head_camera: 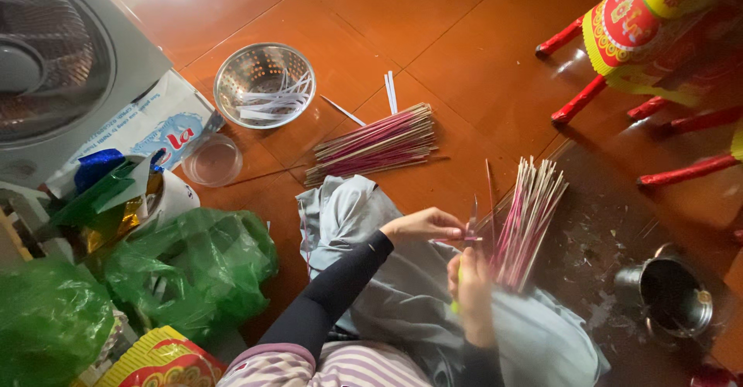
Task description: The person sits on the floor and uses a knife to sharpen the ends of thin, pink-colored sticks. They hold each stick in their left hand and scrape the knife along it to create a point, then place the sharpened stick into a pile on the floor.
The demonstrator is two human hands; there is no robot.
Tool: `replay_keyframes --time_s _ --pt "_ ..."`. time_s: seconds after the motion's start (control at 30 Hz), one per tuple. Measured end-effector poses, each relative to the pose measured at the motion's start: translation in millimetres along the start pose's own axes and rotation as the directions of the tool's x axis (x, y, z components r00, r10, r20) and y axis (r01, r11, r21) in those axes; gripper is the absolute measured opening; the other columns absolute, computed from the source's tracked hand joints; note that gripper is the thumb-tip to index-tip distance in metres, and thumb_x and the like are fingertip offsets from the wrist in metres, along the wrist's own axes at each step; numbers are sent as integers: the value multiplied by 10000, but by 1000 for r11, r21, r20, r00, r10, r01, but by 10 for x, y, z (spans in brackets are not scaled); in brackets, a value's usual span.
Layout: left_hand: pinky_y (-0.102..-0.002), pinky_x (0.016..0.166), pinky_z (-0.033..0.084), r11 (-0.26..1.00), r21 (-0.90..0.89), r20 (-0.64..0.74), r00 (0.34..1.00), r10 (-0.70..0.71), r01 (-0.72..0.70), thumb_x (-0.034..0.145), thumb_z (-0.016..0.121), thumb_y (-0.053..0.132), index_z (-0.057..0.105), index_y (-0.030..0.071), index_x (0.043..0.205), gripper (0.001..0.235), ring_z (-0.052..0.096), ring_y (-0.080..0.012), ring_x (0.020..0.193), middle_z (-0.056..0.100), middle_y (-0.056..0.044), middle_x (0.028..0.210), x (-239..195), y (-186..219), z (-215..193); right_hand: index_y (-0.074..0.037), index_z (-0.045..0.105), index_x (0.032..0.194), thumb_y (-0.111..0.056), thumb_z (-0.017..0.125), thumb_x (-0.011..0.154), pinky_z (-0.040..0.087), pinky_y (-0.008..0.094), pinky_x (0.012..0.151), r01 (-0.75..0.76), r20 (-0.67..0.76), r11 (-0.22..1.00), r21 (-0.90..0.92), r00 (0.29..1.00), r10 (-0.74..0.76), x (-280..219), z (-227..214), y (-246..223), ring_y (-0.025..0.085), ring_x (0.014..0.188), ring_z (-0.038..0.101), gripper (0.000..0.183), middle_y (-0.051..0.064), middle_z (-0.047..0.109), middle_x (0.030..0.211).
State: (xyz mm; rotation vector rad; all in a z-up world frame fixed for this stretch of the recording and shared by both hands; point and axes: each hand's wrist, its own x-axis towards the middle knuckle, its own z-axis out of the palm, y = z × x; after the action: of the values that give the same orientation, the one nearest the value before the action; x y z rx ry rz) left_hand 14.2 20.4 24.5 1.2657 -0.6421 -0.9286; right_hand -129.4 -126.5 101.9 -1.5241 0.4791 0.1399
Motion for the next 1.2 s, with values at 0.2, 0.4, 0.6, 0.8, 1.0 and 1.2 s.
replay_keyframes --time_s 0.2,0.4,0.6,0.8,1.0,1.2 --pt "-282 936 505 988 -141 15 998 66 -63 1038 672 289 745 51 1260 334 614 -74 1016 735 15 1113 113 -331 95 -401 497 1420 -354 387 1098 304 239 378 0 38 998 59 999 -3 -6 -3 85 70 453 389 343 -22 478 644" --pt "-277 918 518 976 -166 -40 990 138 -143 1060 686 262 781 28 1098 255 620 -52 994 728 31 1052 198 -527 159 35 468 1049 -419 335 1223 321 238 416 63 63 995 74 996 -68 -17 -57 185 81 485 396 504 -6 428 651" --pt "-275 924 503 977 -181 -13 994 113 -113 1050 663 286 765 37 1148 287 623 -59 997 727 25 1047 190 -398 222 -349 537 1364 -396 365 1105 312 238 398 26 32 982 185 999 -33 42 -77 246 82 458 392 315 -5 447 628" --pt "-269 945 513 987 -75 32 988 149 -146 1053 659 283 764 46 1144 275 624 -59 1015 721 36 1042 96 131 343 103 431 1191 -383 407 1194 356 250 428 102 81 968 228 989 -123 -137 -238 178 108 503 454 486 27 524 699" --pt "-276 808 554 933 305 121 979 161 -191 1033 632 265 732 12 1168 304 656 -94 885 729 -58 950 -161 1033 569 -159 436 1517 -333 395 1047 349 231 391 25 138 773 634 980 -145 -440 -403 -138 73 517 505 503 21 638 861" --pt "-329 872 545 726 535 221 900 375 -433 1161 522 251 605 78 1316 246 656 -210 958 689 -154 1076 -688 1414 871 33 489 1377 -401 358 1120 415 307 478 25 208 799 601 960 -187 -641 -564 348 160 599 557 521 88 614 824"
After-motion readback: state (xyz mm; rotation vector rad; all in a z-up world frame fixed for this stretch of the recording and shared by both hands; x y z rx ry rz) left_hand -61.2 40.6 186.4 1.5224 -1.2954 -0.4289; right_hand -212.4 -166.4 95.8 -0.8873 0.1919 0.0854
